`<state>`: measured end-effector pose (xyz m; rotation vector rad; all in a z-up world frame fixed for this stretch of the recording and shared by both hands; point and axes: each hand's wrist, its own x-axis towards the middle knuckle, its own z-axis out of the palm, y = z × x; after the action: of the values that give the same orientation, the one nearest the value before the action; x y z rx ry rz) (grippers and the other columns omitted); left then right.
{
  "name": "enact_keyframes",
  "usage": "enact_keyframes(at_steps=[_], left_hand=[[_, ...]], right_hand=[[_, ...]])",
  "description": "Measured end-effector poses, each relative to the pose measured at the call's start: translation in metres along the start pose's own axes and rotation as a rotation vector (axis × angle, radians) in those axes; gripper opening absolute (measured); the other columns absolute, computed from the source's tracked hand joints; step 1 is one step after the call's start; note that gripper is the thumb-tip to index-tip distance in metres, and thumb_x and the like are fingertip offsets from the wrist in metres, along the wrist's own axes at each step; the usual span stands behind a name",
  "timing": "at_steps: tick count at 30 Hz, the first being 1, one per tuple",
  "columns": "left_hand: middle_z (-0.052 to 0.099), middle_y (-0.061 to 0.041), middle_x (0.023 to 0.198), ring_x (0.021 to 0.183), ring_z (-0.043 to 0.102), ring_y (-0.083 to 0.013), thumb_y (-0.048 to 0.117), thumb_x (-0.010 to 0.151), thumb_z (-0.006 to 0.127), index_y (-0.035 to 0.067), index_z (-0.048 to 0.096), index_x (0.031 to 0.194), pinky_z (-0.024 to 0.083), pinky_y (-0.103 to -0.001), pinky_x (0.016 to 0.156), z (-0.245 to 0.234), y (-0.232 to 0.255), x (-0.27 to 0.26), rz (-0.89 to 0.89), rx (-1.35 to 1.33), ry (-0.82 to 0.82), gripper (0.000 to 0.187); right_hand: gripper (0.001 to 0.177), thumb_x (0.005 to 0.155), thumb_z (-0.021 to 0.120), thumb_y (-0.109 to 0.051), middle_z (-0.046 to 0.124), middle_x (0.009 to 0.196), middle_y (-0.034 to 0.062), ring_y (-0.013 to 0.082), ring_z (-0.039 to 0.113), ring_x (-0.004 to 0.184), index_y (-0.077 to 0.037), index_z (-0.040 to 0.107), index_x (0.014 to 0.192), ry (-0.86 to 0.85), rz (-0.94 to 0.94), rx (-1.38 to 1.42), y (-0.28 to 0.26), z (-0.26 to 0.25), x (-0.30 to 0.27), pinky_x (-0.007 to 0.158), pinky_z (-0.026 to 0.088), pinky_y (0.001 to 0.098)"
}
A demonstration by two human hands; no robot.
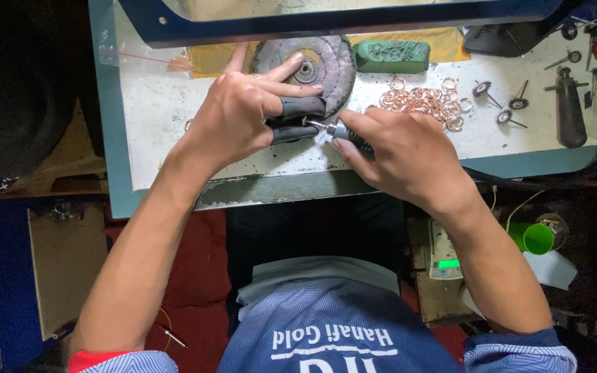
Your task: A person uses a handheld rotary tool to polish a series of small metal rings at a jewelry workshop bench.
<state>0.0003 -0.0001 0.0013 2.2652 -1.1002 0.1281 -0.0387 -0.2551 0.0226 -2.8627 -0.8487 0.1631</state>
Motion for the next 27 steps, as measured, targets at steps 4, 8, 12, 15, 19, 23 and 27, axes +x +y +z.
enact_keyframes(at_steps=[4,8,12,15,19,23,27], left_hand=[[0.074,-0.008,0.126,0.134,0.057,-0.0394,-0.027,0.058,0.061,0.015,0.062,0.054,0.021,-0.074,0.117,-0.0002,0.002,-0.0002,-0.012,-0.004,-0.002,0.042],[0.074,-0.008,0.124,0.134,0.057,-0.0407,-0.028,0.06,0.062,0.012,0.069,0.062,0.019,-0.074,0.118,0.0002,0.0013,-0.0003,-0.003,-0.014,0.007,0.04],[0.074,-0.009,0.125,0.134,0.057,-0.0403,-0.028,0.06,0.061,0.013,0.065,0.057,0.02,-0.074,0.117,-0.0003,0.0024,-0.0001,-0.014,-0.004,0.001,0.041],[0.074,-0.009,0.125,0.135,0.057,-0.0404,-0.028,0.06,0.06,0.016,0.058,0.052,0.019,-0.074,0.118,-0.001,0.003,0.0001,-0.014,-0.005,0.001,0.044],[0.074,-0.008,0.124,0.135,0.057,-0.0382,-0.027,0.058,0.061,0.015,0.053,0.049,0.022,-0.074,0.117,0.0009,-0.0008,-0.0011,-0.01,0.005,0.012,0.043],[0.074,-0.008,0.125,0.135,0.056,-0.0397,-0.027,0.058,0.059,0.015,0.047,0.047,0.021,-0.077,0.116,0.0011,-0.0019,-0.0016,0.012,-0.009,0.014,0.044],[0.074,-0.009,0.125,0.135,0.056,-0.0393,-0.027,0.059,0.059,0.015,0.05,0.047,0.02,-0.075,0.117,0.0,0.0002,-0.0019,-0.004,-0.004,0.01,0.045]], right_hand=[[0.044,0.105,0.055,-0.046,0.071,0.086,0.0051,0.0309,0.068,0.054,-0.016,0.066,0.135,-0.012,0.045,-0.032,-0.0023,0.0007,-0.0017,0.042,0.056,0.0462],[0.042,0.104,0.057,-0.045,0.07,0.084,0.0031,0.028,0.066,0.052,-0.016,0.067,0.132,0.041,0.043,-0.033,-0.0023,0.0035,-0.0032,0.038,0.052,0.0432],[0.045,0.105,0.055,-0.046,0.074,0.092,0.0037,0.0277,0.068,0.053,-0.016,0.065,0.136,0.003,0.05,0.006,-0.0015,0.0018,-0.0025,0.041,0.054,0.0432],[0.043,0.105,0.056,-0.043,0.073,0.086,0.007,0.0271,0.065,0.046,-0.014,0.065,0.135,0.0,0.008,0.03,0.0008,0.0015,-0.0018,0.033,0.051,0.0406],[0.043,0.103,0.057,-0.044,0.072,0.087,0.0064,0.0319,0.069,0.056,-0.016,0.063,0.135,-0.052,0.031,0.021,-0.0014,-0.0015,-0.0003,0.041,0.056,0.0483],[0.042,0.104,0.058,-0.045,0.071,0.082,0.0049,0.0301,0.067,0.052,-0.016,0.066,0.132,-0.008,0.012,-0.065,-0.0041,-0.0009,-0.0011,0.038,0.053,0.0441],[0.041,0.105,0.055,-0.051,0.067,0.079,0.0027,0.0281,0.066,0.05,-0.019,0.066,0.128,0.027,0.041,-0.108,-0.0063,0.0015,-0.0035,0.04,0.054,0.0446]])
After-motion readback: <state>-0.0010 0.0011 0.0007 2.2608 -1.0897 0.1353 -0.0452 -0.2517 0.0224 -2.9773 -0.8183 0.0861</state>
